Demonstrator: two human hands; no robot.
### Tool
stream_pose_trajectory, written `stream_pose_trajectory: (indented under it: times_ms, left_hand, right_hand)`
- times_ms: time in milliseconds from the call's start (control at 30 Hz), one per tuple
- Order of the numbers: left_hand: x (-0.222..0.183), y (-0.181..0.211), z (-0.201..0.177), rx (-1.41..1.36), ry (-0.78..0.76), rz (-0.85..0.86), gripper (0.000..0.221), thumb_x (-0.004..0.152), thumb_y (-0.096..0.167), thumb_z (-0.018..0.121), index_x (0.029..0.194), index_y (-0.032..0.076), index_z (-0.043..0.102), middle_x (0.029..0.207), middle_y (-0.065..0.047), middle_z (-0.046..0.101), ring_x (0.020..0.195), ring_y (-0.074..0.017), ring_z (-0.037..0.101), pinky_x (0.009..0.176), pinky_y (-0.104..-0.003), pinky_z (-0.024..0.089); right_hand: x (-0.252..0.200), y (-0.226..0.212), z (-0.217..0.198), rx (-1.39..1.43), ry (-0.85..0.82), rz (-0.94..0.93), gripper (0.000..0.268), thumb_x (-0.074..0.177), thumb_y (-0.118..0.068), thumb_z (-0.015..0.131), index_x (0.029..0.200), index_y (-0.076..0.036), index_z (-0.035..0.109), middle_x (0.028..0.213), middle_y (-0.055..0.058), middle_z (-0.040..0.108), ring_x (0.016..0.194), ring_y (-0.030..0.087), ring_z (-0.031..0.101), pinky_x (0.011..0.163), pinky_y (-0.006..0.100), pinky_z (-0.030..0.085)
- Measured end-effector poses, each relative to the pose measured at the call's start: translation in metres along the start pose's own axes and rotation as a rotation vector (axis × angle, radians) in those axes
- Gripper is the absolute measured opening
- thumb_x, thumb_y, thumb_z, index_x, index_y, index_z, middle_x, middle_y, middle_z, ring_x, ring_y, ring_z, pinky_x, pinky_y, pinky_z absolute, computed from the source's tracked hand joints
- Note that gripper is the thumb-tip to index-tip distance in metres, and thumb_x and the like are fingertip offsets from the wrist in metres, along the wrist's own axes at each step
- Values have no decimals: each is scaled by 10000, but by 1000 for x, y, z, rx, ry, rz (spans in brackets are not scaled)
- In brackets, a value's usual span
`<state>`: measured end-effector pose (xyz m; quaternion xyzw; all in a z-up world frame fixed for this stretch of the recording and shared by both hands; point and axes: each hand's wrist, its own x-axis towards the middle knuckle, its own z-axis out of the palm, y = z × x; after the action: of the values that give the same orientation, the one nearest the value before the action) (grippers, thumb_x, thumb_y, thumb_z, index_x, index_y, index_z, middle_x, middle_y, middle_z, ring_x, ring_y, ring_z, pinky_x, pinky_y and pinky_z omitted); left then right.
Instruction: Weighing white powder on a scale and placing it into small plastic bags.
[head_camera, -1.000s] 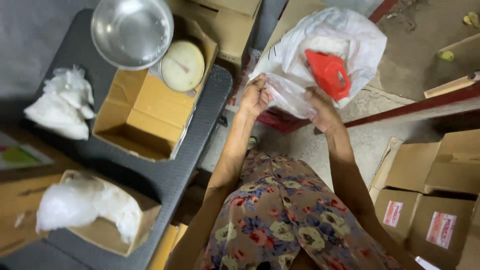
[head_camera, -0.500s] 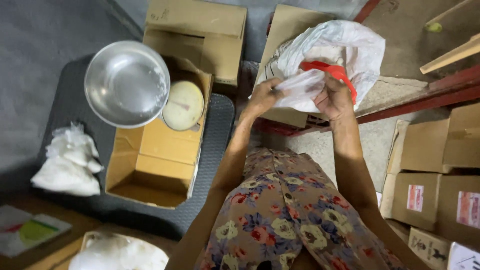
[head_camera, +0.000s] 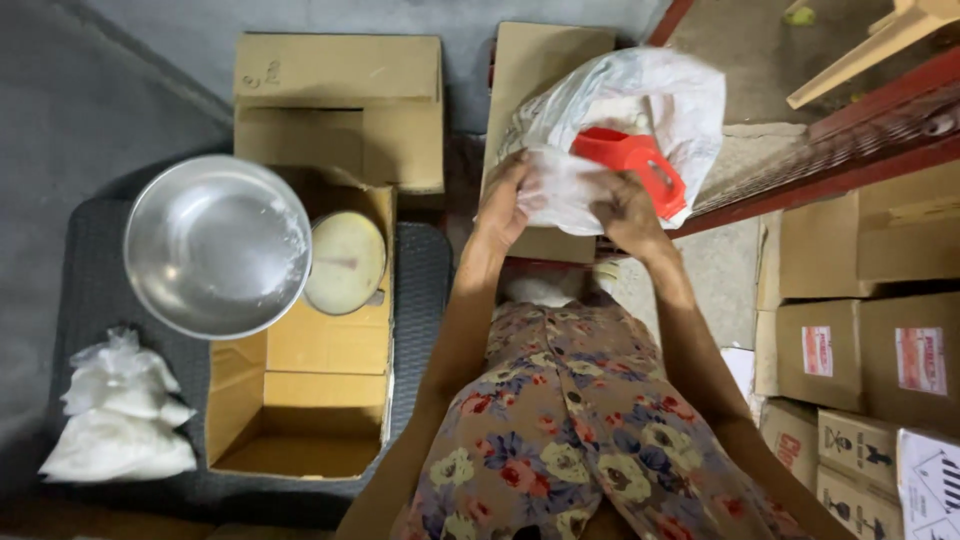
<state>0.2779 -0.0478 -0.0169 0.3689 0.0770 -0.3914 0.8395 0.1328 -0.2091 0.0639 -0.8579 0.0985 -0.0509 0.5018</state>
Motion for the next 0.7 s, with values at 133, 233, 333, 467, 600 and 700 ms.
stream_pose_trajectory:
  times_ms: [133,233,333,467,600,700]
  left_hand:
    - [17,4,-8,134,-63,295,417,945,-2,609,1348,103,612,958,20,610,667,-77,525,486,-255,415]
    - [27,29,-23,77,334,504,380,975,30,619,1351,40,562,1001,-37,618,750,-121,559,592,-269,467]
    - [3,67,5,314,522,946,271,1041,56,573,1312,51,592,1209,-13,627,1043,-81,612,884,-190,511]
    - [14,76,48,937,462,1094,426,910,107,640,1336,119,660,1296,-94,673,1179,-247,642,1031,-367,513]
    - [52,57,124,1631,193,1023,599,804,443,854,1297,152,674,1345,-191,575,1277,-432,508,1055,-538,404]
    - [66,49,186,1863,19,837,778,653,477,879,1304,118,650,1408,-220,524,1278,-445,438,983,-599,367]
  right_hand:
    - [20,33,-16,-248,273,-231,400,842,113,646,1197,-56,718,1129,132,645,1051,314,543,866,363,482]
    - [20,50,-46,-176,386,-376,386,912,133,602,1184,-99,746,1185,133,657,1149,358,557,976,394,532]
    - [16,72,-74,-46,331,44,243,924,-36,635,1136,-110,728,1279,174,562,974,245,682,768,351,595]
    - [18,93,-68,-446,225,54,361,945,-134,766,1230,40,629,1088,198,684,932,322,685,758,406,605]
    - [32,132,-39,-294,149,261,520,887,-255,797,1292,-2,589,1126,187,697,982,322,699,811,405,595]
    - [37,141,-34,-630,8,302,582,848,-378,812,1301,-72,613,1161,172,724,999,351,703,850,463,562]
